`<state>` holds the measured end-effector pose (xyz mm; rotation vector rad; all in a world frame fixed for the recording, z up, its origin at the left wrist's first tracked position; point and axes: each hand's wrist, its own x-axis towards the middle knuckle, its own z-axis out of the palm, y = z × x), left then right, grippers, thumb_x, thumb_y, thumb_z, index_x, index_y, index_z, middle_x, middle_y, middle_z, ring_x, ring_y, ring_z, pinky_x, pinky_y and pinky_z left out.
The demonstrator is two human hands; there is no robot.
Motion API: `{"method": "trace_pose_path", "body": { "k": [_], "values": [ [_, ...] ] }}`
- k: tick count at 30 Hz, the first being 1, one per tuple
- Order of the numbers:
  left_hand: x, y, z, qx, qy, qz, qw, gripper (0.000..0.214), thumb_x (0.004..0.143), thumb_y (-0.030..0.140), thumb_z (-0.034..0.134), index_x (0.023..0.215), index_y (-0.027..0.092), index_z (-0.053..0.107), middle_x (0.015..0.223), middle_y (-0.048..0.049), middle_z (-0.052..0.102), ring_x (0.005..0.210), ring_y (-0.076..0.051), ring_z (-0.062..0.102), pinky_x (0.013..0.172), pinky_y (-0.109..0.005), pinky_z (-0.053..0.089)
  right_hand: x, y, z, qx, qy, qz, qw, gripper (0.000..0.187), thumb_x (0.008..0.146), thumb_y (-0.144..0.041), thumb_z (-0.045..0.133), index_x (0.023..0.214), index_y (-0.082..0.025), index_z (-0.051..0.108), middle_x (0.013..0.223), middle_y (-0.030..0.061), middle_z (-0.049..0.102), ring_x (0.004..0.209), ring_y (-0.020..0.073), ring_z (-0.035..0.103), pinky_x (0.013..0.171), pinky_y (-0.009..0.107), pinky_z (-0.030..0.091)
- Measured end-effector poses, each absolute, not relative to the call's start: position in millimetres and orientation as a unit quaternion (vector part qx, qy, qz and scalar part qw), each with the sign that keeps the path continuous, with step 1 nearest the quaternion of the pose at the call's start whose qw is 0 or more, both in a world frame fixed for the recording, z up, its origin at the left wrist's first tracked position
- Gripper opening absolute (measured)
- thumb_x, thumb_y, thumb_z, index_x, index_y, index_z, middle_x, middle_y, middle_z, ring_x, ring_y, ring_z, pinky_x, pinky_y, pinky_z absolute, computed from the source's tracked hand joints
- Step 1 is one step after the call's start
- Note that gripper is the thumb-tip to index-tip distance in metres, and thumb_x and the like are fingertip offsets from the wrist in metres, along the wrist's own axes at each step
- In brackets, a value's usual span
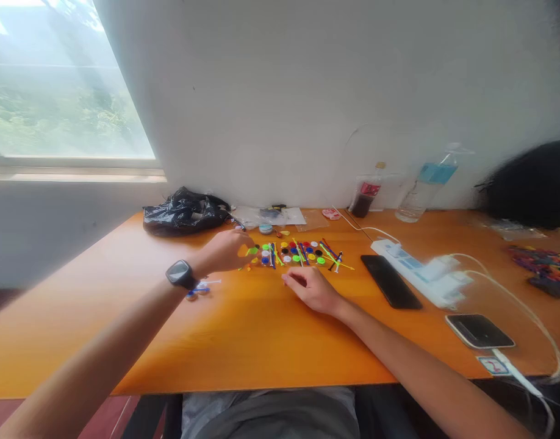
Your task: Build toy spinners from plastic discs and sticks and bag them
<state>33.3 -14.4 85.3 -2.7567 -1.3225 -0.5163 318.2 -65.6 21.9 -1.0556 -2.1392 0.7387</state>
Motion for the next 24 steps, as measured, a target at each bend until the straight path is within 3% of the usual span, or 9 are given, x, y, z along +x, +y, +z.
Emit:
{"method": "trace_pose_path", "body": {
  "k": [5,11,15,18,21,24],
  "values": [
    [68.7,-77.3,90.2,-0.929,-0.342,-0.119,-0.075,0.02,0.088,0.039,0.069,0.098,0.024,0.078,0.097,-0.0037,0.077,0.084,-0.02,0.071,0.072,-0.029,0.049,318.6,-62.2,17.4,-0.401,-0.801,0.291,0.337,0.04,0.102,-0.044,0.053,0.072,-0.019,0.061,0.067,-0.0008,0.053,0.062,0.0144,0.044,0.06,0.028,0.031],
    [88.2,-92.6,72.7,-0.942,-0.326,-0.077,-0.002,0.022,0.092,0.037,0.065,0.083,0.02,0.074,0.08,-0.0061,0.073,0.074,-0.022,0.068,0.067,-0.033,0.045,318.7,-61.5,15.2,-0.4,-0.802,0.291,0.336,0.042,0.103,-0.046,0.052,0.073,-0.019,0.064,0.065,-0.0004,0.054,0.061,0.015,0.045,0.059,0.028,0.032],
    [81.1,-81.8,72.6,-0.934,-0.341,-0.095,-0.048,0.021,0.091,0.041,0.068,0.094,0.023,0.077,0.09,-0.0051,0.076,0.079,-0.022,0.07,0.067,-0.03,0.044,319.0,-61.5,16.2,-0.4,-0.801,0.289,0.339,0.041,0.102,-0.046,0.053,0.073,-0.019,0.064,0.066,0.0,0.055,0.061,0.015,0.045,0.06,0.028,0.033],
    [68.5,-67.1,81.7,-0.908,-0.391,-0.132,-0.079,0.019,0.096,0.033,0.06,0.099,0.025,0.077,0.096,-0.0034,0.078,0.08,-0.019,0.07,0.068,-0.028,0.044,318.9,-61.1,15.8,-0.402,-0.802,0.289,0.335,0.041,0.103,-0.045,0.053,0.073,-0.019,0.063,0.067,0.0,0.055,0.061,0.0148,0.045,0.06,0.028,0.032],
    [56.2,-47.2,86.1,-0.848,-0.51,-0.136,-0.059,0.017,0.091,0.025,0.06,0.088,0.023,0.077,0.087,-0.0043,0.077,0.069,-0.018,0.066,0.062,-0.027,0.042,318.6,-61.3,15.4,-0.404,-0.804,0.287,0.328,0.041,0.102,-0.044,0.053,0.071,-0.019,0.06,0.066,-0.0008,0.052,0.061,0.0143,0.044,0.06,0.028,0.031],
    [48.7,-28.5,78.2,-0.799,-0.591,-0.106,-0.028,0.018,0.088,0.028,0.061,0.08,0.021,0.076,0.085,-0.0074,0.076,0.069,-0.021,0.066,0.06,-0.029,0.04,318.7,-61.9,15.9,-0.407,-0.809,0.279,0.319,0.042,0.103,-0.043,0.052,0.07,-0.019,0.057,0.064,-0.0021,0.048,0.061,0.0135,0.041,0.06,0.028,0.03]
  ]
}}
